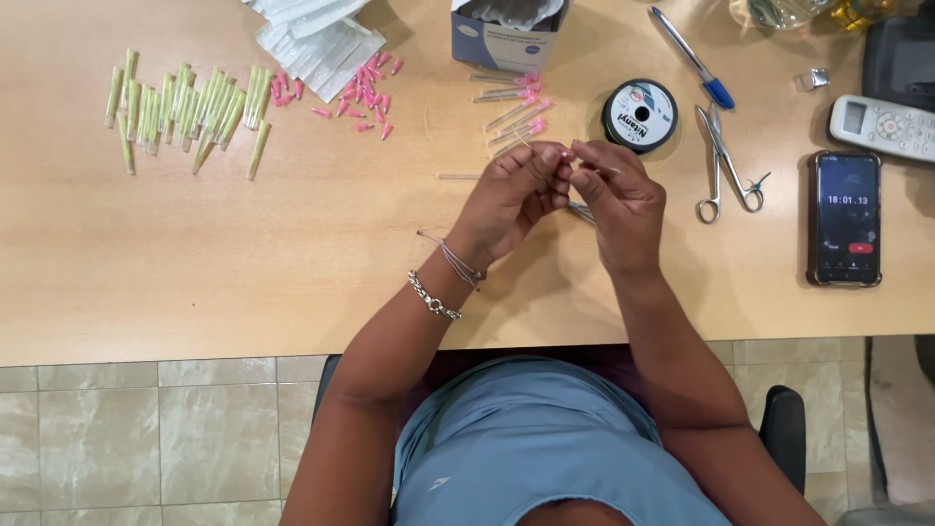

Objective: The person threads a thin filament through a small pink cap using hemostats, then places the cap onto a clear plastic tube. They repeat this process with additional caps and tubes on a wooden table with medical supplies.

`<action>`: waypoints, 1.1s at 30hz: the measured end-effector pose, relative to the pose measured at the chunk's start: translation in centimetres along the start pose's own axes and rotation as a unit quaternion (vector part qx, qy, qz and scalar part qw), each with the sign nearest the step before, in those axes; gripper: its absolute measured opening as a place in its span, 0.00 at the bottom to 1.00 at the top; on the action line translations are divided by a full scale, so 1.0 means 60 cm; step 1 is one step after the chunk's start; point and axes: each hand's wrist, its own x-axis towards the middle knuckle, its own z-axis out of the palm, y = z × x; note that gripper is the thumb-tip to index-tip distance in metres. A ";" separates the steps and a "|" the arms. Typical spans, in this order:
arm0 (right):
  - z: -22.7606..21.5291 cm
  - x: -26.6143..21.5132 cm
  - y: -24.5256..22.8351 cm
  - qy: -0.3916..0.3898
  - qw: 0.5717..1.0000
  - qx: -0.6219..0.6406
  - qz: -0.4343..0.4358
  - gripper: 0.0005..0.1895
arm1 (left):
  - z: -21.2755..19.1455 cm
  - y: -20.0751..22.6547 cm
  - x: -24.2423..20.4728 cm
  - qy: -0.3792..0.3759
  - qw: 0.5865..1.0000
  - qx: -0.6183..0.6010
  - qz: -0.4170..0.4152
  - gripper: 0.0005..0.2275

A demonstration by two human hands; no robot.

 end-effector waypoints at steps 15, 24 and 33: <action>-0.050 0.061 0.012 0.093 0.974 0.176 0.109 0.07 | 0.018 0.041 -0.006 0.049 0.993 0.060 0.090 0.09; -0.250 0.162 0.078 0.282 0.829 0.458 0.150 0.15 | -0.095 0.254 -0.039 0.202 0.922 0.057 0.325 0.06; -0.408 0.151 0.229 0.384 0.835 0.388 0.066 0.17 | -0.245 0.360 -0.130 0.315 0.797 -0.165 0.489 0.13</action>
